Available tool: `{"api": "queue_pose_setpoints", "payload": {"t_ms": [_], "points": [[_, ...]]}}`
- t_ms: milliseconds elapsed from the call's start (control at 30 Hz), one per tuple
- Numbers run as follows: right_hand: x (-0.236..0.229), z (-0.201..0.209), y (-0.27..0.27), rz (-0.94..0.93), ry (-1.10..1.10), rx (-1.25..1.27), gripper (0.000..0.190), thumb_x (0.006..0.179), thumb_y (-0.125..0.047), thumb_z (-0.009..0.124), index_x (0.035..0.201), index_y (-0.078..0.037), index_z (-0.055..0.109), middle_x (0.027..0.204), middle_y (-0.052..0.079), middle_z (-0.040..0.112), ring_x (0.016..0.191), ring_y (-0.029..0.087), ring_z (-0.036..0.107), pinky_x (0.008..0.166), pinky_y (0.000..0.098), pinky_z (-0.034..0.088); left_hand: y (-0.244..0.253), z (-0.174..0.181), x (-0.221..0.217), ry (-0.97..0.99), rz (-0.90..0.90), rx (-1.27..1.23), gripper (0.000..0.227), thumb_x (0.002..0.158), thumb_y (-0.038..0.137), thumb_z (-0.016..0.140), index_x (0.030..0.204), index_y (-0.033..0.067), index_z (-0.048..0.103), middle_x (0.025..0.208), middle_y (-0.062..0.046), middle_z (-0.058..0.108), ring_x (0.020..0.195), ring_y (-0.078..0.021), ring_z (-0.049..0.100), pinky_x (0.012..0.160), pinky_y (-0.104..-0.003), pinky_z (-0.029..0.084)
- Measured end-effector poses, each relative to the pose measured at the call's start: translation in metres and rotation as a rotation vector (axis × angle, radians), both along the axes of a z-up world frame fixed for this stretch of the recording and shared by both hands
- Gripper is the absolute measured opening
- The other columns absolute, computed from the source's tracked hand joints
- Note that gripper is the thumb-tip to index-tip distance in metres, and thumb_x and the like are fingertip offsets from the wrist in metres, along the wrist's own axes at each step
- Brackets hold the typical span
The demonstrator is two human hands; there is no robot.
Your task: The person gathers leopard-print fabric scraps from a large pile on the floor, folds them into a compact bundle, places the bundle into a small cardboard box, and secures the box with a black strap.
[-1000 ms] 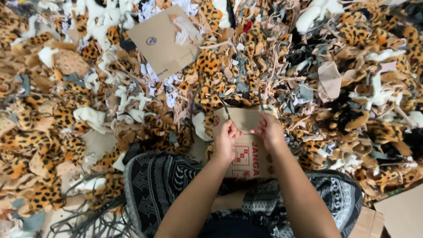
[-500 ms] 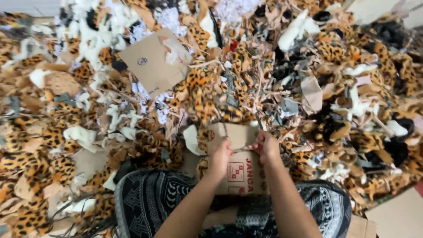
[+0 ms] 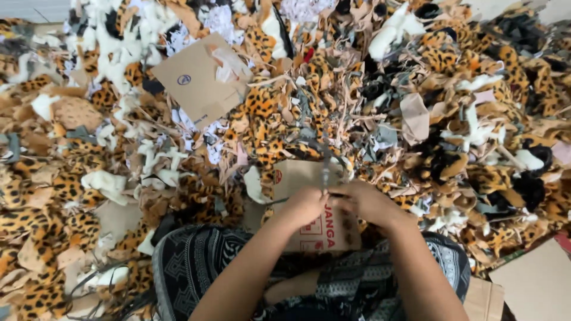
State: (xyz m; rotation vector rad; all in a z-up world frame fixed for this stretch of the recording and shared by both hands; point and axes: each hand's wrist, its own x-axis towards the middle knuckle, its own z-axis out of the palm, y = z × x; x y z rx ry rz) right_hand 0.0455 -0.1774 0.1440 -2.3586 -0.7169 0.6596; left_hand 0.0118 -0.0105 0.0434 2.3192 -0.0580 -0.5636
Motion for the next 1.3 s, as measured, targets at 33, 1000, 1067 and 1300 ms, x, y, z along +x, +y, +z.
{"api": "queue_pose_setpoints", "payload": {"t_ms": [33, 1000, 1067, 1300], "points": [[0.003, -0.014, -0.008, 0.003, -0.003, 0.003, 0.041, 0.092, -0.037, 0.067, 0.114, -0.004, 0.074, 0.105, 0.03, 0.072, 0.11, 0.051, 0.062, 0.096, 0.0583, 0.051, 0.01, -0.004, -0.001, -0.003, 0.003, 0.003, 0.056, 0.103, 0.044, 0.04, 0.093, 0.0017, 0.076, 0.088, -0.02, 0.074, 0.097, -0.0402, 0.073, 0.083, -0.053, 0.058], [0.035, -0.144, 0.019, -0.229, 0.346, 0.604, 0.048, 0.098, 0.005, 0.047, 0.143, -0.008, 0.059, 0.124, 0.014, 0.071, 0.112, 0.022, 0.063, 0.099, 0.0381, 0.052, 0.013, -0.083, 0.011, -0.857, -0.013, 0.246, 0.022, 0.087, 0.021, 0.064, 0.104, 0.0081, 0.058, 0.098, -0.01, 0.054, 0.088, -0.0341, 0.062, 0.068, -0.042, 0.059], [0.03, -0.128, 0.022, -0.275, 0.42, 0.664, 0.048, 0.097, 0.006, 0.051, 0.143, -0.006, 0.058, 0.119, 0.012, 0.072, 0.105, 0.019, 0.065, 0.094, 0.0335, 0.056, 0.016, -0.07, 0.011, -0.791, 0.014, 0.157, 0.018, 0.09, 0.019, 0.061, 0.102, 0.0074, 0.055, 0.098, -0.013, 0.055, 0.09, -0.0373, 0.062, 0.07, -0.043, 0.059], [0.028, -0.116, 0.036, -0.559, 0.655, 0.815, 0.045, 0.085, 0.01, 0.07, 0.129, 0.001, 0.068, 0.104, 0.013, 0.069, 0.087, 0.018, 0.072, 0.082, 0.0305, 0.065, 0.021, -0.035, -0.003, -0.689, 0.221, -0.108, 0.01, 0.106, 0.017, 0.045, 0.096, 0.0172, 0.045, 0.09, -0.004, 0.049, 0.065, -0.0352, 0.061, 0.057, -0.04, 0.055]]}}
